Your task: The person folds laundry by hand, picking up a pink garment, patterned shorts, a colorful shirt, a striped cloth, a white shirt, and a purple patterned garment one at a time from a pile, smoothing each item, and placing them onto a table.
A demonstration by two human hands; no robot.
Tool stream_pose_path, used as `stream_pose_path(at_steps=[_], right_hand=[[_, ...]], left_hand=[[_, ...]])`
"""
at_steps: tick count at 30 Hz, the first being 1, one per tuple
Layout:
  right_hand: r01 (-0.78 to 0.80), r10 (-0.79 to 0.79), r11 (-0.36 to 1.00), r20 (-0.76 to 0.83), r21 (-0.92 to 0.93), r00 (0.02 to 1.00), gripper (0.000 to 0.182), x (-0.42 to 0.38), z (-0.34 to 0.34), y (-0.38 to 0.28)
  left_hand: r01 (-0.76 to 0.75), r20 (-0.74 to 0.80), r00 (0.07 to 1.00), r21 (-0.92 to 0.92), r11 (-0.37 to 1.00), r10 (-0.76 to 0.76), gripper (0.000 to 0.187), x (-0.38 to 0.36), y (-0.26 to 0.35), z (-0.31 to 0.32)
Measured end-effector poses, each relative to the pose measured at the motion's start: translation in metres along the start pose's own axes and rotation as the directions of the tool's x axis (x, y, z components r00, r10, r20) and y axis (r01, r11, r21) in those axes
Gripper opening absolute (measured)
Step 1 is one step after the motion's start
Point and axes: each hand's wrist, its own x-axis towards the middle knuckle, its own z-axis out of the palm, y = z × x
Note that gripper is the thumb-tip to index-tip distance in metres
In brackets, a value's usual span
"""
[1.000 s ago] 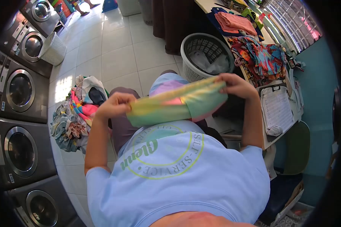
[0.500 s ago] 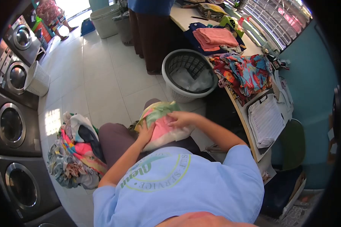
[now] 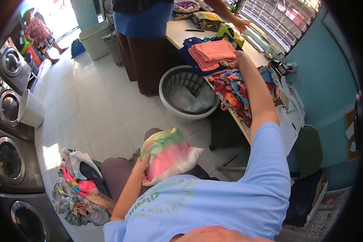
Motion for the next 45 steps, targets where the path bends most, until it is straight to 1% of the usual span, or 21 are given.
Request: stream_pose_path(at_steps=[2,5,8,11,13,15,16,17,18,19,21,24,28,29,32,33,36,37,40,41,45], right_hand=[[-0.021,0.023,1.0,0.183,-0.013,0.983,0.033,0.149,-0.026,-0.004],[-0.006,-0.002,0.995,0.09,0.095,0.996,0.028,0.185,-0.037,0.002],[0.02,-0.033,0.989,0.081,0.148,0.996,0.023,0.173,-0.046,0.011],[0.087,-0.103,0.99,0.14,0.111,0.985,0.017,0.103,-0.039,0.028],[0.159,-0.161,0.984,0.026,0.084,0.987,0.014,0.103,-0.037,0.033],[0.263,-0.25,0.963,-0.175,0.055,0.952,0.036,0.182,-0.023,0.039],[0.337,-0.34,0.939,-0.033,-0.076,0.94,0.031,0.147,-0.029,0.04],[0.433,-0.42,0.883,0.109,-0.179,0.901,0.027,0.108,-0.036,0.041],[0.528,-0.574,0.766,-0.019,-0.367,0.819,0.024,0.112,-0.035,0.04],[0.558,-0.719,0.616,-0.107,-0.556,0.686,0.022,0.123,-0.033,0.04],[0.514,-0.941,0.286,-0.136,-0.809,0.309,0.018,0.106,-0.029,0.04],[0.56,-0.766,0.588,-0.181,-0.583,0.616,0.022,0.096,-0.028,0.041],[0.343,-0.385,0.905,-0.143,-0.251,0.912,0.02,0.086,-0.028,0.036],[0.39,-0.401,0.907,-0.037,-0.16,0.916,0.017,0.109,-0.03,0.034],[0.383,-0.437,0.868,0.123,0.316,0.891,0.021,0.08,-0.027,0.028],[0.348,-0.446,0.84,0.164,0.417,0.88,0.027,0.062,-0.024,0.028],[0.099,-0.272,0.778,0.191,0.62,0.943,0.036,0.064,-0.018,0.024],[0.068,-0.254,0.764,0.202,0.641,0.946,0.043,0.057,-0.017,0.025],[0.013,-0.102,0.91,0.194,0.413,0.976,0.043,0.052,-0.014,0.029],[-0.024,-0.094,0.942,0.33,0.335,0.939,0.049,0.053,-0.016,0.029],[0.158,-0.262,0.952,0.427,0.263,0.865,0.05,0.062,-0.005,0.039]], left_hand=[[-0.036,-0.026,0.999,0.037,0.999,0.037,0.069,0.004,-0.002,0.0],[-0.04,-0.074,0.996,0.071,0.997,0.046,0.07,-0.002,0.0,0.002],[-0.059,-0.089,0.994,0.072,0.996,0.065,0.073,0.002,0.0,0.0],[-0.071,-0.134,0.988,0.076,0.995,0.081,0.076,0.0,0.005,0.003],[-0.111,-0.153,0.981,0.076,0.991,0.121,0.078,0.006,0.0,0.0],[-0.146,-0.204,0.967,0.063,0.987,0.156,0.073,0.015,-0.008,-0.004],[-0.166,-0.23,0.958,0.056,0.985,0.174,0.071,0.015,-0.007,-0.003],[-0.137,-0.201,0.971,-0.031,0.99,0.128,0.066,0.015,-0.006,-0.005],[-0.105,-0.168,0.982,-0.118,0.987,0.084,0.062,0.008,0.0,-0.004],[-0.069,-0.131,0.99,-0.204,0.977,0.043,0.058,0.004,0.004,-0.004],[-0.009,-0.109,0.994,-0.267,0.964,-0.021,0.05,0.005,0.009,-0.004],[-0.001,-0.052,0.999,-0.322,0.947,-0.016,0.044,0.011,0.006,-0.007],[-0.031,0.007,0.999,-0.346,0.938,0.036,0.044,0.018,0.002,-0.011],[-0.017,0.003,1.0,-0.355,0.935,0.019,0.044,0.02,0.001,-0.011],[0.007,-0.017,1.0,-0.378,0.926,-0.015,0.043,0.022,0.002,-0.013],[0.003,-0.029,0.999,-0.383,0.924,-0.015,0.042,0.021,0.003,-0.013],[-0.006,-0.017,1.0,-0.4,0.917,-0.001,0.04,0.02,0.004,-0.012],[-0.007,-0.004,1.0,-0.406,0.914,0.006,0.039,0.021,0.003,-0.012],[-0.013,-0.009,1.0,-0.39,0.921,0.01,0.037,0.027,0.001,-0.013],[-0.011,-0.009,1.0,-0.388,0.921,0.008,0.037,0.028,0.0,-0.013],[0.002,0.011,1.0,-0.43,0.903,0.002,0.035,0.03,-0.001,-0.014]])
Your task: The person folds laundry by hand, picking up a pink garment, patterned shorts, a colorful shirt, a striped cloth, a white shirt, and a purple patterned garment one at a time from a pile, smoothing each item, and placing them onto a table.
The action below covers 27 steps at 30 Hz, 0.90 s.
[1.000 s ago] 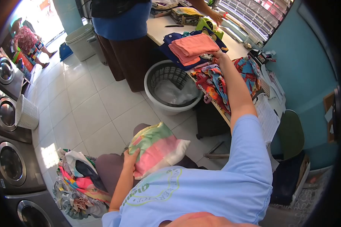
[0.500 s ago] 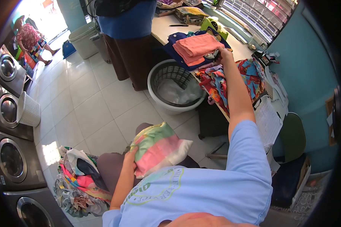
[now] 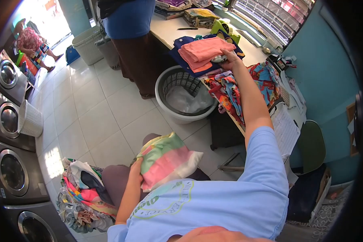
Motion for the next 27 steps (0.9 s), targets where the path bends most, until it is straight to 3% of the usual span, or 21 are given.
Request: stream_pose_path(at_steps=[3,4,7,10,12,13,15,17,18,19,22,25,27], right_hand=[[-0.058,0.056,0.996,0.038,0.073,0.998,0.049,-0.009,0.009,-0.01],[-0.013,0.011,0.999,0.051,0.032,0.999,0.046,-0.034,0.023,-0.016],[0.176,-0.265,0.941,0.306,0.287,0.914,0.043,-0.04,0.023,-0.021],[0.249,-0.401,0.886,0.376,0.391,0.835,0.038,-0.048,0.021,-0.028],[0.274,-0.468,0.844,0.383,0.461,0.797,0.035,-0.051,0.022,-0.034],[0.298,-0.49,0.839,0.396,0.455,0.777,0.035,-0.055,0.025,-0.043],[0.336,-0.525,0.831,0.425,0.444,0.737,0.034,-0.075,0.036,-0.065],[0.378,-0.526,0.84,0.418,0.388,0.741,0.032,-0.113,0.049,-0.095],[0.498,-0.579,0.814,0.371,0.298,0.725,0.031,-0.135,0.055,-0.11],[0.426,-0.533,0.84,0.372,0.335,0.76,0.023,-0.176,0.071,-0.12],[0.508,-0.563,0.822,0.497,0.257,0.66,0.038,-0.206,0.045,-0.148],[0.575,-0.592,0.799,0.401,0.178,0.699,0.043,-0.241,0.015,-0.132],[0.47,-0.506,0.862,0.304,0.189,0.807,0.045,-0.261,-0.009,-0.102]], left_hand=[[0.048,0.035,0.998,-0.098,0.994,-0.045,0.035,-0.018,0.007,0.003],[0.069,0.05,0.997,-0.132,0.989,-0.063,0.035,-0.029,0.012,0.007],[0.154,0.061,0.985,0.104,0.983,-0.161,0.039,-0.043,0.017,0.0],[-0.136,0.18,0.98,0.302,0.944,0.083,0.04,-0.068,0.024,-0.005],[-0.292,0.312,0.918,0.117,0.949,0.244,0.039,-0.095,0.048,0.004],[-0.354,0.362,0.873,0.01,0.935,0.327,0.039,-0.113,0.063,0.01],[-0.437,0.23,0.883,0.085,0.896,0.409,0.042,-0.154,0.098,0.015],[-0.552,0.164,0.83,0.101,0.828,0.533,0.041,-0.169,0.127,0.0],[-0.56,0.166,0.823,0.07,0.826,0.544,0.041,-0.182,0.135,0.007],[-0.565,0.167,0.817,0.038,0.824,0.552,0.041,-0.195,0.144,0.017],[-0.544,0.199,0.821,-0.006,0.839,0.534,0.041,-0.197,0.155,0.015],[-0.53,0.241,0.826,0.026,0.848,0.509,0.043,-0.193,0.161,0.001],[-0.519,0.259,0.831,0.045,0.853,0.492,0.044,-0.191,0.165,-0.005]])
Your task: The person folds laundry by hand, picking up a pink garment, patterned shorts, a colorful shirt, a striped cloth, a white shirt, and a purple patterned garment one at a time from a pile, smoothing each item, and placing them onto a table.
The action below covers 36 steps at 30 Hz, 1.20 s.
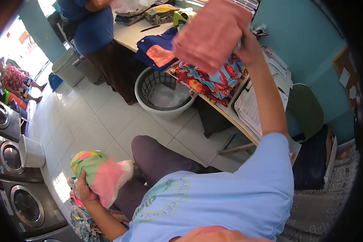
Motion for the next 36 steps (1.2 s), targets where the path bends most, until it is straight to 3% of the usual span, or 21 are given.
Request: stream_pose_path(at_steps=[2,4,6,9,13,15,18,19,21,22,23,24,25,26,27,28,30,31,32,34,36], right_hand=[[-0.162,0.158,0.987,-0.223,-0.002,0.962,0.045,-0.035,-0.027,0.025],[-0.218,0.219,0.975,-0.28,0.037,0.935,0.045,-0.058,-0.09,0.069],[-0.218,0.27,0.954,-0.271,0.205,0.924,0.043,-0.072,-0.115,0.078],[-0.161,0.241,0.958,-0.36,0.238,0.901,0.043,-0.077,-0.103,0.078],[-0.121,0.183,0.964,-0.264,0.237,0.947,0.049,-0.078,-0.102,0.081],[-0.129,0.193,0.959,-0.251,0.252,0.949,0.05,-0.08,-0.099,0.08],[-0.138,0.206,0.958,-0.268,0.251,0.941,0.051,-0.081,-0.093,0.076],[-0.141,0.212,0.957,-0.28,0.255,0.936,0.05,-0.082,-0.094,0.077],[-0.142,0.218,0.955,-0.293,0.259,0.931,0.05,-0.082,-0.096,0.077],[-0.14,0.216,0.956,-0.292,0.259,0.932,0.049,-0.082,-0.096,0.077],[-0.137,0.212,0.956,-0.29,0.26,0.933,0.049,-0.082,-0.096,0.078],[-0.133,0.209,0.956,-0.285,0.263,0.936,0.049,-0.081,-0.096,0.077],[-0.129,0.205,0.955,-0.28,0.267,0.938,0.049,-0.082,-0.096,0.077],[-0.128,0.206,0.954,-0.277,0.272,0.939,0.049,-0.082,-0.096,0.078],[-0.124,0.194,0.958,-0.268,0.257,0.944,0.049,-0.082,-0.101,0.08],[-0.13,0.198,0.958,-0.266,0.255,0.943,0.049,-0.082,-0.104,0.081],[-0.146,0.211,0.958,-0.259,0.248,0.943,0.049,-0.083,-0.104,0.08],[-0.139,0.2,0.964,-0.273,0.228,0.941,0.05,-0.083,-0.1,0.078],[-0.134,0.192,0.966,-0.27,0.22,0.943,0.05,-0.082,-0.098,0.078],[-0.13,0.185,0.969,-0.268,0.209,0.946,0.05,-0.082,-0.1,0.079],[-0.139,0.193,0.973,-0.315,0.185,0.929,0.051,-0.082,-0.104,0.079]], left_hand=[[0.022,0.004,1.0,-0.005,1.0,-0.022,0.045,-0.001,0.001,-0.005],[0.024,0.03,0.999,0.029,0.999,-0.025,0.046,-0.004,0.015,0.016],[0.03,0.07,0.997,0.061,0.998,-0.034,0.047,-0.001,0.036,0.043],[-0.022,0.159,0.987,0.188,0.982,-0.009,0.046,0.029,0.063,0.091],[-0.043,0.367,0.929,0.231,0.972,-0.046,0.047,0.072,0.1,0.216],[-0.192,0.48,0.875,0.224,0.956,0.063,0.046,0.092,0.118,0.285],[-0.249,0.609,0.776,0.057,0.967,0.164,0.036,0.126,0.15,0.374],[-0.32,0.429,0.874,0.153,0.935,0.229,0.036,0.119,0.156,0.407],[-0.51,0.705,0.543,-0.156,0.846,0.457,0.026,0.167,0.158,0.444],[-0.488,0.666,0.62,-0.087,0.868,0.415,0.035,0.171,0.149,0.458],[-0.289,0.835,0.488,-0.12,0.95,0.254,0.039,0.203,0.146,0.468],[-0.268,0.886,0.418,-0.089,0.959,0.199,0.052,0.235,0.135,0.479],[-0.233,0.882,0.434,-0.089,0.968,0.186,0.029,0.321,0.137,0.462],[-0.334,0.67,0.679,-0.082,0.939,0.3,0.027,0.262,0.096,0.476],[-0.229,0.652,0.728,-0.058,0.972,0.21,0.027,0.282,0.074,0.47],[-0.195,0.551,0.829,0.13,0.972,0.093,0.025,0.287,0.052,0.464],[0.032,0.453,0.881,0.233,0.972,-0.138,0.025,0.331,-0.005,0.431],[0.169,0.448,0.85,0.264,0.95,-0.276,0.026,0.346,-0.024,0.413],[0.279,0.419,0.845,0.188,0.942,-0.334,0.027,0.358,-0.042,0.395],[0.203,0.267,0.939,0.083,0.976,-0.219,0.03,0.367,-0.059,0.366],[0.202,0.199,0.958,0.047,0.978,-0.208,0.035,0.365,-0.063,0.335]])
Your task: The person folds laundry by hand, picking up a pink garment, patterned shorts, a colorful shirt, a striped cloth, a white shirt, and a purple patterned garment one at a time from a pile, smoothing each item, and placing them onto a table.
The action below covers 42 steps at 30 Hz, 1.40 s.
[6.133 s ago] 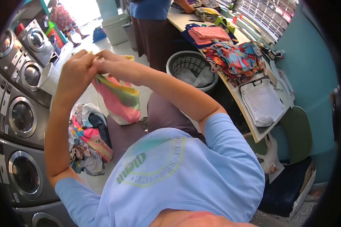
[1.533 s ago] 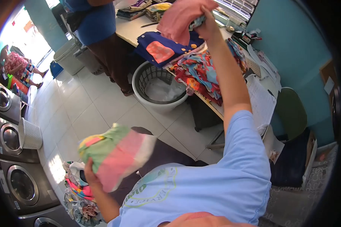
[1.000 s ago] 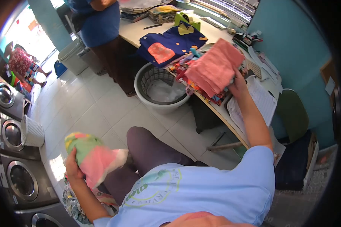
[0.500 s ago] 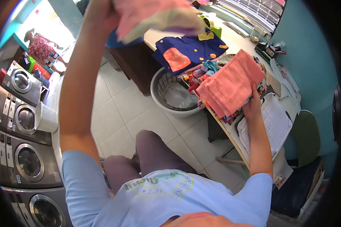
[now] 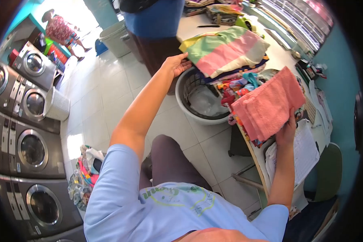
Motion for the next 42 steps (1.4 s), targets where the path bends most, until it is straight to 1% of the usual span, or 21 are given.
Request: stream_pose_path(at_steps=[4,6,8,10,13,14,17,20,23,28,30,31,32,33,35,36,37,38,40,41,42], right_hand=[[-0.01,0.004,0.998,-0.095,-0.062,0.995,0.051,0.006,-0.017,-0.001],[-0.059,0.046,0.995,-0.15,-0.078,0.988,0.05,0.007,-0.02,-0.005],[-0.085,0.032,0.985,-0.332,-0.147,0.943,0.049,0.0,0.006,-0.004],[-0.093,0.009,0.973,-0.369,-0.209,0.929,0.05,-0.002,0.017,-0.005],[-0.017,-0.134,0.927,-0.375,-0.374,0.917,0.053,-0.015,0.047,0.008],[-0.002,-0.147,0.917,-0.341,-0.399,0.929,0.055,-0.01,0.038,0.006],[0.01,-0.16,0.888,-0.288,-0.46,0.944,0.055,-0.007,0.038,0.006],[0.019,-0.183,0.872,-0.289,-0.49,0.94,0.056,-0.009,0.055,0.012],[0.014,-0.211,0.86,-0.331,-0.509,0.92,0.058,-0.012,0.062,0.01],[0.076,-0.424,0.79,-0.453,-0.608,0.785,0.061,-0.023,0.078,0.009],[0.225,-0.808,0.399,-0.226,-0.889,0.544,0.062,-0.037,0.088,0.015],[0.268,-0.912,0.043,0.072,-0.963,0.404,0.062,-0.037,0.07,0.015],[0.25,-0.89,-0.32,0.38,-0.914,0.253,0.062,-0.036,0.058,0.014],[0.285,-0.811,-0.481,0.544,-0.829,0.214,0.057,-0.046,0.07,0.021],[0.322,-0.578,-0.747,0.807,-0.581,0.116,0.048,-0.091,0.125,0.057],[0.699,-0.51,-0.402,0.779,-0.591,0.366,0.041,-0.115,0.164,0.086],[0.835,-0.314,0.085,0.781,-0.544,0.54,0.035,-0.13,0.188,0.106],[0.876,-0.337,-0.192,0.869,-0.442,0.364,0.029,-0.111,0.156,0.127],[0.769,0.105,0.242,0.803,-0.592,0.586,0.042,-0.144,0.173,0.185],[0.542,0.332,0.486,0.719,-0.685,0.611,0.05,-0.175,0.193,0.208],[0.418,0.58,0.513,0.662,-0.75,0.475,0.063,-0.184,0.189,0.228]], left_hand=[[-0.145,-0.051,0.986,0.23,0.962,0.161,0.048,-0.077,-0.035,-0.063],[-0.115,-0.109,0.976,0.484,0.867,0.19,0.049,-0.115,-0.071,-0.115],[-0.092,-0.004,0.993,0.574,0.814,0.115,0.05,-0.162,-0.11,-0.182],[-0.016,-0.158,0.979,0.58,0.814,0.131,0.043,-0.224,-0.138,-0.226],[-0.047,-0.419,0.832,0.602,0.797,0.365,0.029,-0.301,-0.167,-0.302],[-0.037,-0.444,0.74,0.724,0.689,0.506,0.023,-0.328,-0.167,-0.319],[0.019,-0.319,0.467,0.936,0.351,0.825,0.013,-0.403,-0.159,-0.359],[0.139,-0.316,0.34,0.948,0.285,0.886,0.011,-0.453,-0.159,-0.39],[0.161,-0.452,0.261,0.892,0.423,0.853,0.012,-0.481,-0.17,-0.405],[0.261,-0.455,0.293,0.884,0.388,0.841,0.027,-0.501,-0.193,-0.406],[0.314,-0.444,0.254,0.878,0.361,0.859,0.034,-0.499,-0.2,-0.398],[0.354,-0.444,0.214,0.865,0.355,0.87,0.037,-0.496,-0.205,-0.396],[0.394,-0.442,0.177,0.85,0.348,0.879,0.04,-0.496,-0.209,-0.397],[0.358,-0.557,0.306,0.819,0.449,0.772,0.031,-0.496,-0.213,-0.403],[0.296,-0.501,0.309,0.859,0.419,0.809,0.023,-0.493,-0.201,-0.384],[0.26,-0.467,0.31,0.879,0.399,0.828,0.019,-0.489,-0.189,-0.368],[0.084,-0.271,0.363,0.962,0.258,0.892,0.01,-0.486,-0.178,-0.349],[-0.037,-0.069,0.397,0.995,0.092,0.915,0.007,-0.482,-0.169,-0.328],[-0.293,0.173,0.431,0.955,-0.043,0.886,0.01,-0.473,-0.162,-0.279],[-0.442,0.303,0.392,0.89,-0.111,0.869,0.01,-0.474,-0.154,-0.253],[-0.482,0.38,0.475,0.867,-0.127,0.793,0.01,-0.473,-0.156,-0.235]])
